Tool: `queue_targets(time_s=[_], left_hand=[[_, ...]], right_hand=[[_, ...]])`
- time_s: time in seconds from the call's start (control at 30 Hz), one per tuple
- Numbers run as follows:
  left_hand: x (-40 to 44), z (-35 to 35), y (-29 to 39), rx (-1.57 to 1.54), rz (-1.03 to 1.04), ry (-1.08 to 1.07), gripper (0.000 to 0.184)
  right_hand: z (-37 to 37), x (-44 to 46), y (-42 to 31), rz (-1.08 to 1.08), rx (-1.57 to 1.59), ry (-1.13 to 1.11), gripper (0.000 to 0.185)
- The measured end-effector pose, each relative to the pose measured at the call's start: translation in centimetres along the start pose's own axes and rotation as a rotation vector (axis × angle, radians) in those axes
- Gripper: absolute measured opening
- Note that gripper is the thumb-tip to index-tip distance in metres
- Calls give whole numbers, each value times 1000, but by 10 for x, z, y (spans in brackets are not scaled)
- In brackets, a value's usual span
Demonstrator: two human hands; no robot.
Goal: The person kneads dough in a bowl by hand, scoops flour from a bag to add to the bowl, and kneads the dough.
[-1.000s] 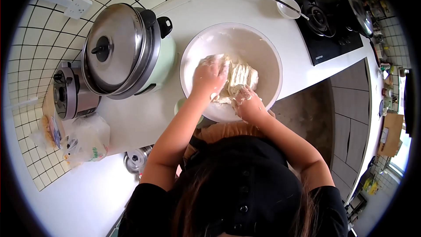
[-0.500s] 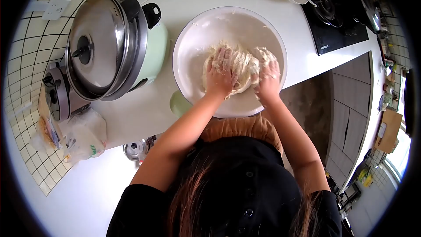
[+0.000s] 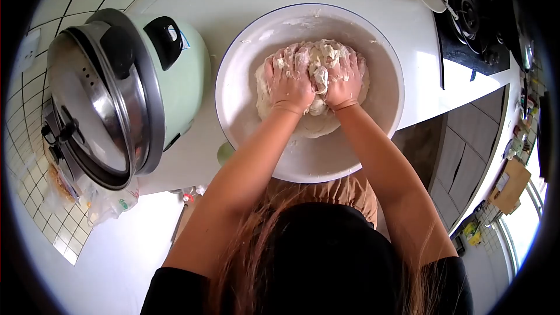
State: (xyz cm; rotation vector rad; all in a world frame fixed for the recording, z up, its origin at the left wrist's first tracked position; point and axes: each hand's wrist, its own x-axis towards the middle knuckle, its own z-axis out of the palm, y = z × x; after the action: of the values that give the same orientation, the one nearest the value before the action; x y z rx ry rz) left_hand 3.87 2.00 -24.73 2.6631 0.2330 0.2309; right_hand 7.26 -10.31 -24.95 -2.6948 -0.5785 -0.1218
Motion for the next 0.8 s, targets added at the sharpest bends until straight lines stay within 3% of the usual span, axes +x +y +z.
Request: queue_targets(time_s=[0.23,0.27,0.3,0.33,0.37,0.4,0.43,0.47,0.5,0.6,0.67,0.7,0.77,0.8], left_hand=[[3,-1,0,42,-48,-10,41],[0,1,-2,38,-66,-37,41],[2,-4,-15,146,54,-182,46],[2,-6,-23,-329,-263,-326,54],[17,-36,-13,-807,-579,-454,61],[28,-58,-8,-1288,-889,-571,69],[25,-69,-10,-1332,-803,-577,84],[23,-83,-5,-1269,-810,-543,83],[19,-98,4,-1206,-818,-510,83],[4,-116,12,-1119,-698,-386,74],[3,-135,16,-1020,-660,-375,70],[-1,-132,10,-994,-539,-278,62],[-1,-125,3,-852,-527,-308,60],[-3,-119,-5,-779,-524,-323,58]], right_hand=[[-1,9,3,-11,-35,-95,47],[-4,16,13,55,143,-265,45],[-7,23,24,123,323,-443,44],[-12,25,34,188,506,-622,42],[-45,30,34,252,1011,-695,42],[-59,27,31,257,1047,-585,41],[-70,22,29,262,1081,-475,40],[-82,18,25,265,1113,-365,40],[-102,13,15,312,1012,-304,36],[-101,-25,25,762,936,-288,33],[-53,-65,49,704,640,-468,32],[-51,-68,47,594,455,-522,32],[-67,-64,27,301,45,-561,34],[-54,-64,28,302,-36,-519,34]])
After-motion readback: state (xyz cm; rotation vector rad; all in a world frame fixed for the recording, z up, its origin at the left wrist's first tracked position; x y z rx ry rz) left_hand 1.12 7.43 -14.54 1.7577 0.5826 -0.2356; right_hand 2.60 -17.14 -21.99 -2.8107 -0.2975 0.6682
